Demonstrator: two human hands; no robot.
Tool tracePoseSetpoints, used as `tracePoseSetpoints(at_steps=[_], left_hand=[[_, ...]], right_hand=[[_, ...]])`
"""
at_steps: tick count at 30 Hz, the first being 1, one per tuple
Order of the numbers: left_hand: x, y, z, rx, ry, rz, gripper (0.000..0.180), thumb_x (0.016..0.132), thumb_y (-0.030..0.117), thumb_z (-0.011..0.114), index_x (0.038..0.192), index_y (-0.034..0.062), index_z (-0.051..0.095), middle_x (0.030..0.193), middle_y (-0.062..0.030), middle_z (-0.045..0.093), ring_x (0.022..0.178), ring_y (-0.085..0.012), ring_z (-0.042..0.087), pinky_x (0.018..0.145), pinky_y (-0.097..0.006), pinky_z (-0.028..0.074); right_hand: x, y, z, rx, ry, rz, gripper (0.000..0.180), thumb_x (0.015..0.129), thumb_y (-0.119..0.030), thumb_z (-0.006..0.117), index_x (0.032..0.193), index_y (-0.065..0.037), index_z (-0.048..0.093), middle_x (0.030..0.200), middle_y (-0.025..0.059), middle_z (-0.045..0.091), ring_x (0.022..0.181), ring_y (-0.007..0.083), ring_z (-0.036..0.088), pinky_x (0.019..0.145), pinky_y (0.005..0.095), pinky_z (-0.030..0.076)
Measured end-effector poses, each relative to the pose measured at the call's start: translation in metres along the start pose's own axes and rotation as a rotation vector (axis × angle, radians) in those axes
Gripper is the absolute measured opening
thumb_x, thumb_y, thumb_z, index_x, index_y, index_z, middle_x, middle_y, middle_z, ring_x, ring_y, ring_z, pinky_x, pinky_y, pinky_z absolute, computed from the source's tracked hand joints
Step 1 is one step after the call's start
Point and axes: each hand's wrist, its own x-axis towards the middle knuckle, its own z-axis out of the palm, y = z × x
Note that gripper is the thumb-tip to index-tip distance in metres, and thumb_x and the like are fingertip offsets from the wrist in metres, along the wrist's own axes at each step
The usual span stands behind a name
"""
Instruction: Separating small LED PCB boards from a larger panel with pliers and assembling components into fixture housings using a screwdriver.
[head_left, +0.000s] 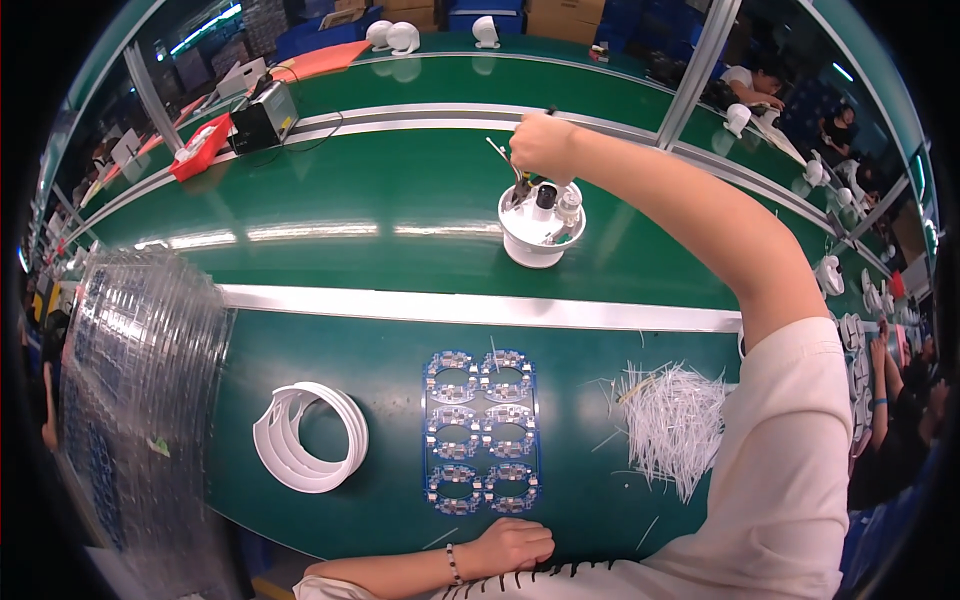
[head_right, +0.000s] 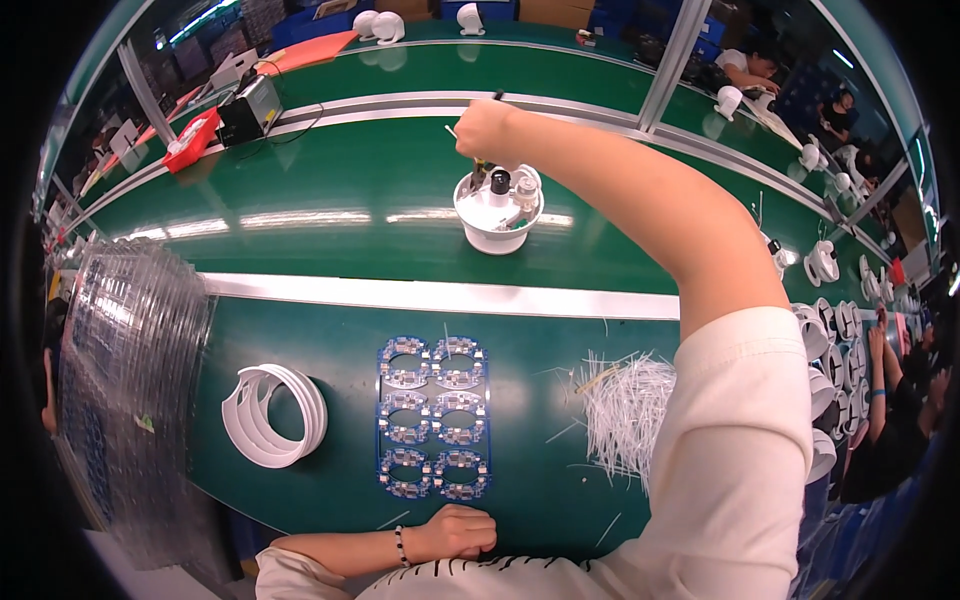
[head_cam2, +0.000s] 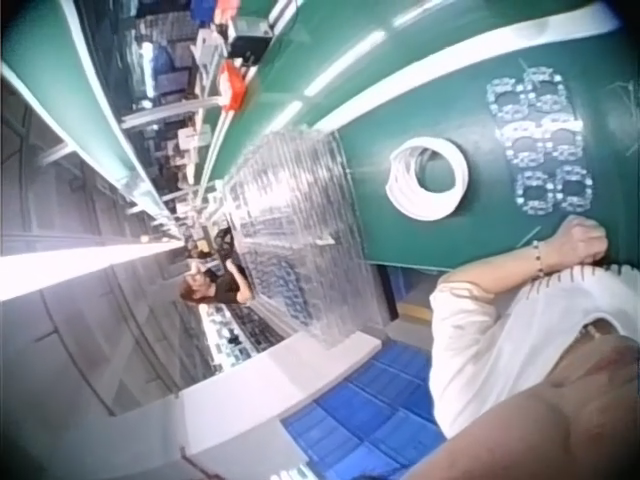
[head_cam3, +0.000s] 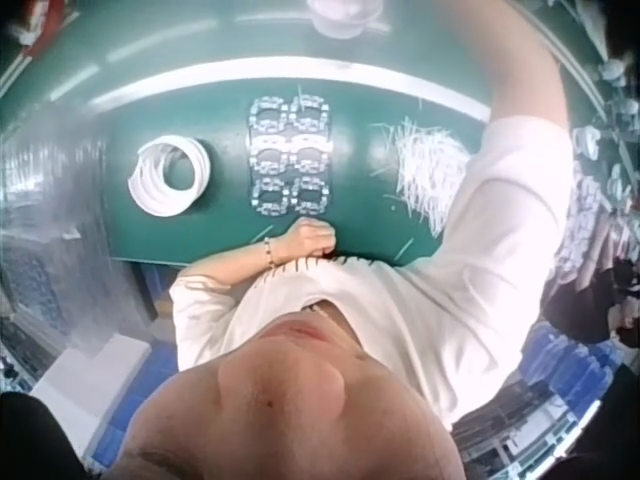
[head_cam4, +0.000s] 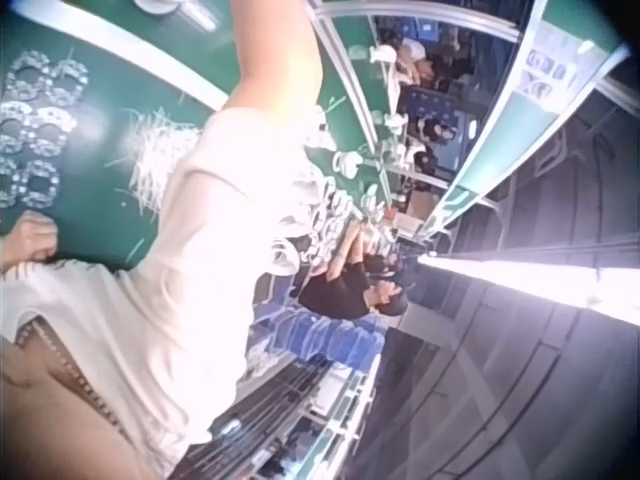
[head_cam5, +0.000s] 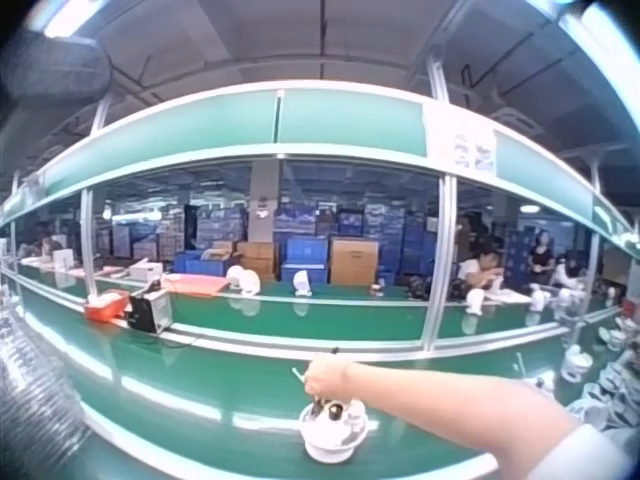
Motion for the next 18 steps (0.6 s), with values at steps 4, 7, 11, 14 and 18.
tracePoseSetpoints(at_steps=[4, 7, 11, 14, 18], left_hand=[[0.000, 0.001, 0.002, 0.011, 0.009, 0.005, 0.019, 0.056, 0.003, 0.059, 0.068, 0.0057, 0.045, 0.065, -0.0062, 0.041, 0.059, -0.0218, 0.048, 0.050, -0.032, 0.041], [-0.001, 0.007, 0.005, 0.014, 0.042, 0.006, 0.017, 0.054, 0.001, 0.057, 0.065, 0.0058, 0.045, 0.063, -0.0062, 0.041, 0.058, -0.0217, 0.048, 0.049, -0.032, 0.041], [0.006, 0.000, 0.007, 0.032, 0.060, 0.046, 0.012, 0.053, 0.001, 0.051, 0.060, 0.0065, 0.044, 0.059, -0.0058, 0.041, 0.053, -0.0218, 0.047, 0.045, -0.032, 0.041], [0.004, 0.005, 0.004, 0.091, 0.094, 0.105, 0.014, 0.049, -0.001, 0.048, 0.059, 0.0083, 0.047, 0.059, -0.0037, 0.044, 0.052, -0.0209, 0.049, 0.043, -0.032, 0.041], [0.014, 0.001, -0.014, 0.200, 0.296, 0.062, 0.019, 0.054, -0.007, 0.045, 0.065, 0.0065, 0.054, 0.065, -0.0051, 0.055, 0.051, -0.0205, 0.054, 0.045, -0.028, 0.044]], right_hand=[[-0.023, 0.003, -0.006, 0.081, -0.016, 0.024, 0.016, 0.052, -0.008, 0.068, 0.067, -0.010, 0.065, 0.071, 0.0068, 0.063, 0.075, 0.0236, 0.063, 0.062, 0.0326, 0.051], [-0.063, 0.019, -0.026, 0.137, 0.051, 0.105, 0.012, 0.050, -0.006, 0.067, 0.061, -0.007, 0.063, 0.064, 0.0080, 0.059, 0.069, 0.0263, 0.060, 0.061, 0.0353, 0.049], [-0.125, 0.016, -0.005, 0.242, 0.426, 0.340, 0.021, 0.054, -0.008, 0.067, 0.074, -0.006, 0.061, 0.071, 0.0091, 0.058, 0.071, 0.0282, 0.059, 0.060, 0.0368, 0.048], [-0.174, -0.045, -0.040, 0.434, 0.720, 0.518, 0.028, 0.059, -0.012, 0.066, 0.084, -0.004, 0.060, 0.076, 0.0113, 0.059, 0.071, 0.0298, 0.058, 0.062, 0.0355, 0.047], [-0.212, -0.170, -0.056, 1.221, 0.769, 0.692, 0.039, 0.056, -0.012, 0.072, 0.092, -0.001, 0.060, 0.080, 0.0141, 0.062, 0.072, 0.0251, 0.062, 0.067, 0.0311, 0.049]])
